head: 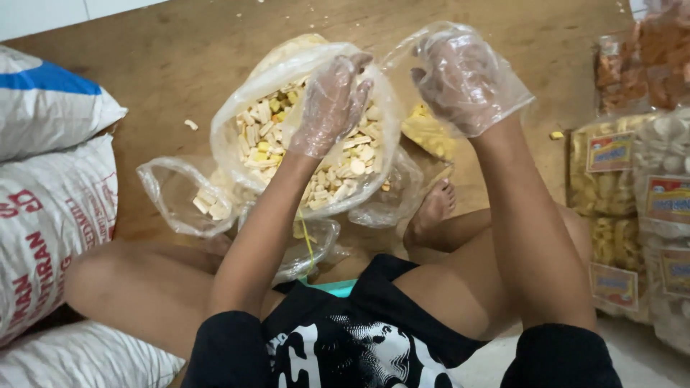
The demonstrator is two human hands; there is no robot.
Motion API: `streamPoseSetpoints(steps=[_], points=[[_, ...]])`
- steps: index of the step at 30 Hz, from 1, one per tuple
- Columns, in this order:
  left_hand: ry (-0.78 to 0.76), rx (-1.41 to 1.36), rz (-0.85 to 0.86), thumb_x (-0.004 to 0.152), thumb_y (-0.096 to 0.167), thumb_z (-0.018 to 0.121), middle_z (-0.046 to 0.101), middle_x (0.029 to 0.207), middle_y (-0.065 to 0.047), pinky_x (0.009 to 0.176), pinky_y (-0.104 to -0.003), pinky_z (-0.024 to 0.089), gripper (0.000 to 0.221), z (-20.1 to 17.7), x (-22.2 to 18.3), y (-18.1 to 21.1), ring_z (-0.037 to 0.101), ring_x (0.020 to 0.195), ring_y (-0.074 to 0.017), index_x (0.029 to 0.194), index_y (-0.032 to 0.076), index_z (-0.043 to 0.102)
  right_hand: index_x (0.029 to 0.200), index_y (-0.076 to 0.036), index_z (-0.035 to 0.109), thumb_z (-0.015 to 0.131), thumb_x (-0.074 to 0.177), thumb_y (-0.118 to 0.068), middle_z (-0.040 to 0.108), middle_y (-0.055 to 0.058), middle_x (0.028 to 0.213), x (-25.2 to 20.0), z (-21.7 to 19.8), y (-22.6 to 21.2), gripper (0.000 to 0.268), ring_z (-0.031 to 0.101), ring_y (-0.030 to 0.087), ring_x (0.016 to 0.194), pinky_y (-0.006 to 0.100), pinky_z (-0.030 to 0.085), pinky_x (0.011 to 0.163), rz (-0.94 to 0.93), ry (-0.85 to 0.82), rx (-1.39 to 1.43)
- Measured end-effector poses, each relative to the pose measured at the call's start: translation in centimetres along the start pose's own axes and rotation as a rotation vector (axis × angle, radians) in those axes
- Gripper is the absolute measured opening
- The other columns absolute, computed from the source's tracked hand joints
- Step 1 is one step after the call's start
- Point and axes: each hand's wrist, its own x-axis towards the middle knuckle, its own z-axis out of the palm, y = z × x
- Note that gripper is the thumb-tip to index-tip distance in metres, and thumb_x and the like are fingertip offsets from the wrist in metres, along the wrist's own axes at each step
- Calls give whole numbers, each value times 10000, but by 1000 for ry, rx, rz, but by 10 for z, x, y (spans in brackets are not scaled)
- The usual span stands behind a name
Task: Sorting and inspecting sliced cassava chips in a large plastic bag while sitting on the floor.
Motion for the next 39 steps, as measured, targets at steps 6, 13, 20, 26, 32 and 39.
streamPoseSetpoints(steps=[6,13,20,26,32,39], points=[[-20,81,-149,970,137,624,652,930,-84,770,-405,539,233,-13,-64,-35,593,719,-211,1190,61,622,1196,-97,757,739,999,-281,760,93,1104,8,38,-33,271,716,270,929,388,608,792,96,-178,128],[-131,170,-442,842,110,727,544,1278,-292,992,-505,554,423,5,-153,-56,591,1195,-445,1250,37,638,977,-105,709,588,1053,-345,722,78,903,11,129,-65,278,666,228,755,362,597,782,17,-524,26],[-236,340,-651,870,111,658,697,780,-243,699,-497,614,227,-18,-135,-10,736,794,-446,1012,-64,685,880,-172,606,329,1088,-129,516,-12,679,-5,214,-89,349,440,103,530,246,468,486,-70,-780,22],[-261,252,-745,924,172,593,712,788,-191,630,-510,622,383,19,-165,-52,756,783,-410,1200,-93,603,686,-199,531,409,1016,-254,550,-37,599,-15,237,-121,356,671,160,595,147,520,469,-223,-368,-186],[-222,364,-680,822,137,627,690,725,-130,601,-476,615,226,8,-164,-38,745,744,-364,1006,18,684,767,-195,679,619,884,-488,680,42,645,-4,267,-125,321,765,279,725,402,620,564,-96,-753,71],[-37,498,-486,720,121,688,667,706,-135,653,-492,599,186,-21,-142,-7,713,750,-359,887,71,753,862,-82,719,577,867,-315,660,82,663,-23,280,-121,272,739,332,695,426,585,527,-371,-335,-81]])
